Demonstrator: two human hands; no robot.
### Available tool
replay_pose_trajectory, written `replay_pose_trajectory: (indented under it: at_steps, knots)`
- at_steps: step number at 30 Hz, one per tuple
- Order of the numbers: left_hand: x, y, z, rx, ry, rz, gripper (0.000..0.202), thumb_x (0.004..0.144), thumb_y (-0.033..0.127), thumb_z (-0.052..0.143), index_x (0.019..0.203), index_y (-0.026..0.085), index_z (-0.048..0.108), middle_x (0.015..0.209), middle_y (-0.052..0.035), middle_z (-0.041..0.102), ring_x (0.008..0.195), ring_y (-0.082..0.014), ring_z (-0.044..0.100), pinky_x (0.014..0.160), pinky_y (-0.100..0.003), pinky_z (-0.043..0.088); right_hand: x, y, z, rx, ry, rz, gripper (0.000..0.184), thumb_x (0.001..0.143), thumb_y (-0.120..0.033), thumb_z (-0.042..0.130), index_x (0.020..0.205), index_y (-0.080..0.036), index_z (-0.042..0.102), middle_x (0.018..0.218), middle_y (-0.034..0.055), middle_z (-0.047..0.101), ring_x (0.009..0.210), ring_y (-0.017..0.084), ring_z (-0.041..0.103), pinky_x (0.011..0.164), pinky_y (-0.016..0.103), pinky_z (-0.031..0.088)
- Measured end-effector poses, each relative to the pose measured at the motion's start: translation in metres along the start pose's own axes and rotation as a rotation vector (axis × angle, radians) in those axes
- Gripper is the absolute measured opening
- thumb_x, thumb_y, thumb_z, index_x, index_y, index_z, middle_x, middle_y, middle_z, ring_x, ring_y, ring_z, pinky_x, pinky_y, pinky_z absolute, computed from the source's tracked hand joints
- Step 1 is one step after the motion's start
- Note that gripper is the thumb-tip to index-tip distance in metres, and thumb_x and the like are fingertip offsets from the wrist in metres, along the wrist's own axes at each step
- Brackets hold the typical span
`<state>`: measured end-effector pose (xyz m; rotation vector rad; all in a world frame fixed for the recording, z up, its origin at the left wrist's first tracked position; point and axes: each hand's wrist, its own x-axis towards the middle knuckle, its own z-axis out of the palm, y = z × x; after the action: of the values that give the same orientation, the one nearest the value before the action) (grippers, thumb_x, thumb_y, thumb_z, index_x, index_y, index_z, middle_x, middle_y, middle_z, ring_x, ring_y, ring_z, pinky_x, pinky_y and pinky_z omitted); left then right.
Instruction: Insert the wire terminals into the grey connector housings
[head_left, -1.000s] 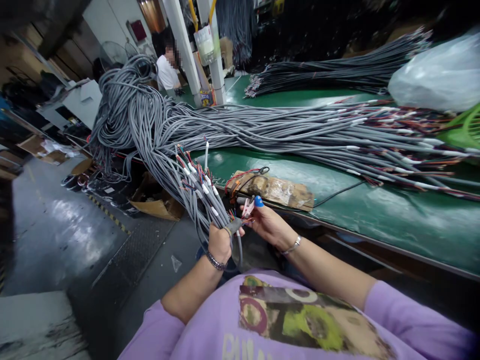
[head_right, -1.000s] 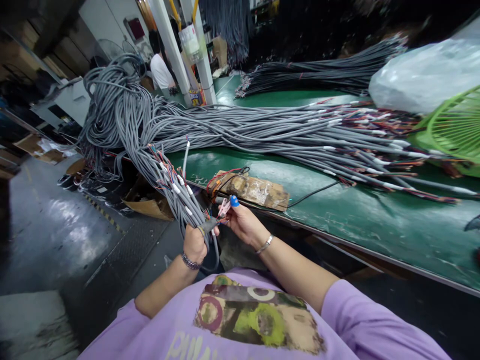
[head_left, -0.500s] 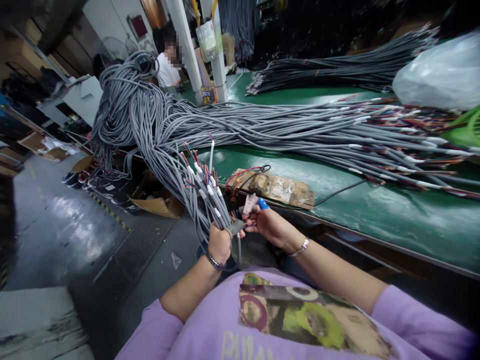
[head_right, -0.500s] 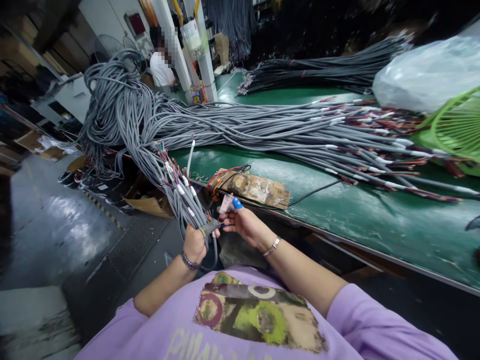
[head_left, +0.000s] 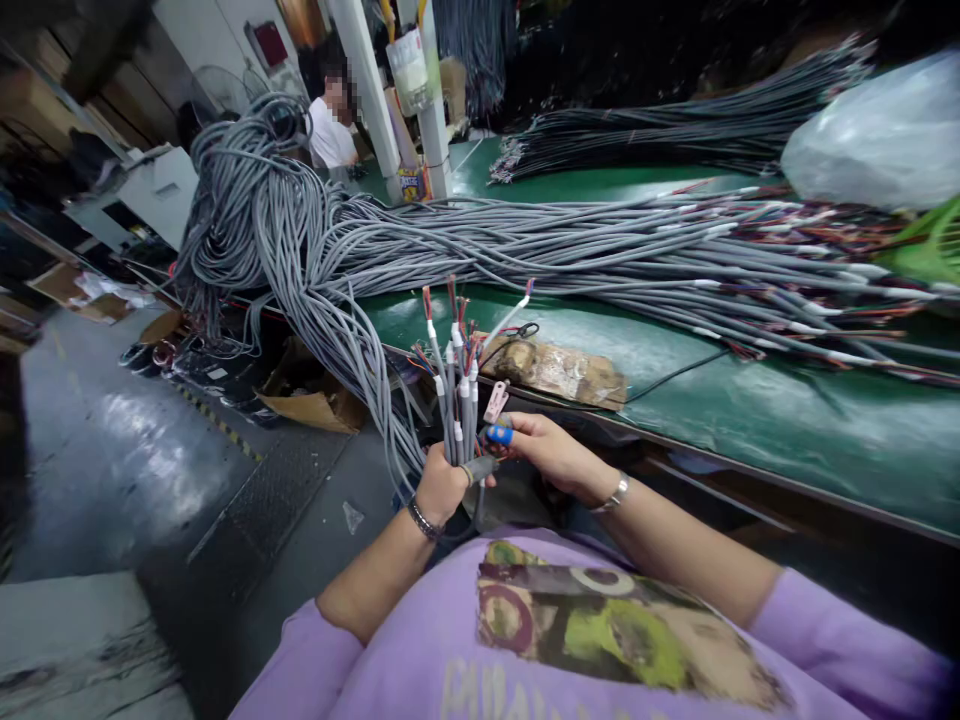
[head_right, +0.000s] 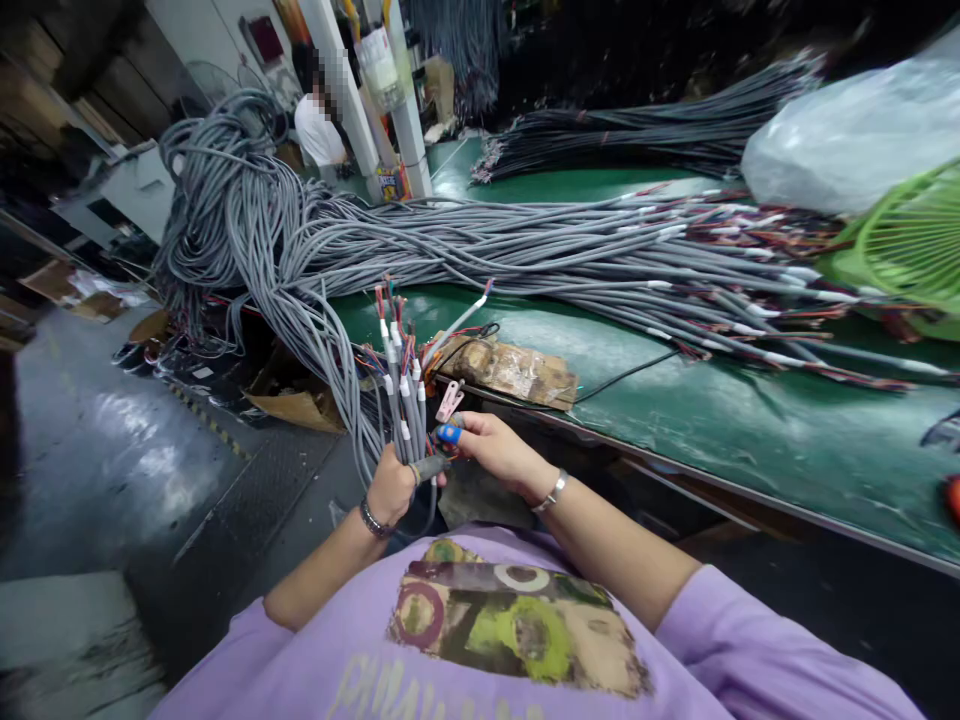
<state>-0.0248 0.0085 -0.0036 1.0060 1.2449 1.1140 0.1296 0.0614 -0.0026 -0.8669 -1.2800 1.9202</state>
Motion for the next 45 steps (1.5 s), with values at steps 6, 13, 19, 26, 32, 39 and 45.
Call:
replay_pose_trajectory:
  at_steps: [6,13,19,26,32,39,45]
  knots:
    - [0.001,0.001,0.001,-0.12,0.105,0.026,0.023,0.061,0.032,0.074,0.063,0.015,0.059,0.049,-0.0002,0.06,0.045,-0.0139,0.056,0.05,-0.026,0.045,-0.004,0.007,-0.008,0.048,0.029,0.084,0.03,0.062,-0.04,0.077,0.072,-0.016,0.063,0.064,-0.0009,0.059,0.057,0.009,0.051,0.058,0.023,0.043]
    - [-0.001,0.006,0.002,-0.103,0.046,0.014,0.024,0.059,0.032,0.076,0.061,0.014,0.06,0.048,-0.0002,0.059,0.044,-0.0135,0.055,0.05,-0.027,0.044,0.001,0.006,0.008,-0.031,0.076,-0.037,0.03,0.064,-0.042,0.076,0.067,-0.016,0.06,0.059,-0.0026,0.057,0.054,0.009,0.046,0.054,0.024,0.037]
    - [0.003,0.003,-0.001,-0.174,0.15,0.086,0.018,0.063,0.027,0.072,0.059,0.015,0.059,0.045,0.0004,0.058,0.044,-0.012,0.053,0.049,-0.025,0.042,-0.002,0.013,-0.003,0.075,0.019,0.045,0.029,0.062,-0.038,0.078,0.065,-0.015,0.06,0.057,-0.0028,0.054,0.053,0.008,0.046,0.054,0.022,0.04]
    - [0.005,0.011,0.005,-0.269,0.154,0.062,0.016,0.06,0.024,0.072,0.063,0.015,0.059,0.047,0.0004,0.059,0.043,-0.0128,0.055,0.047,-0.025,0.043,0.013,0.009,-0.008,0.409,0.17,0.15,0.037,0.068,-0.054,0.069,0.077,-0.019,0.063,0.075,0.0021,0.064,0.058,0.011,0.054,0.058,0.026,0.048]
    - [0.008,0.011,0.009,-0.261,0.155,0.057,0.019,0.06,0.026,0.073,0.065,0.014,0.059,0.046,0.0008,0.059,0.041,-0.0125,0.054,0.046,-0.024,0.042,0.018,0.009,0.0,-0.025,0.334,-0.209,0.047,0.073,-0.064,0.058,0.068,-0.017,0.064,0.063,0.0012,0.058,0.054,0.01,0.044,0.052,0.024,0.037]
    - [0.013,0.009,0.012,-0.219,0.156,0.059,0.018,0.061,0.025,0.071,0.055,0.013,0.061,0.046,-0.0017,0.06,0.044,-0.0116,0.054,0.049,-0.024,0.044,0.026,0.012,-0.001,0.391,0.137,-0.052,0.045,0.072,-0.062,0.061,0.073,-0.018,0.065,0.066,0.0009,0.059,0.058,0.011,0.05,0.059,0.026,0.042]
    - [0.015,0.007,0.015,-0.245,0.157,0.037,0.02,0.058,0.027,0.074,0.059,0.014,0.059,0.046,0.0006,0.059,0.042,-0.0125,0.055,0.048,-0.025,0.045,0.032,0.01,0.005,0.578,0.225,-0.021,0.033,0.07,-0.05,0.07,0.074,-0.018,0.066,0.067,0.0001,0.062,0.06,0.011,0.052,0.06,0.025,0.043]
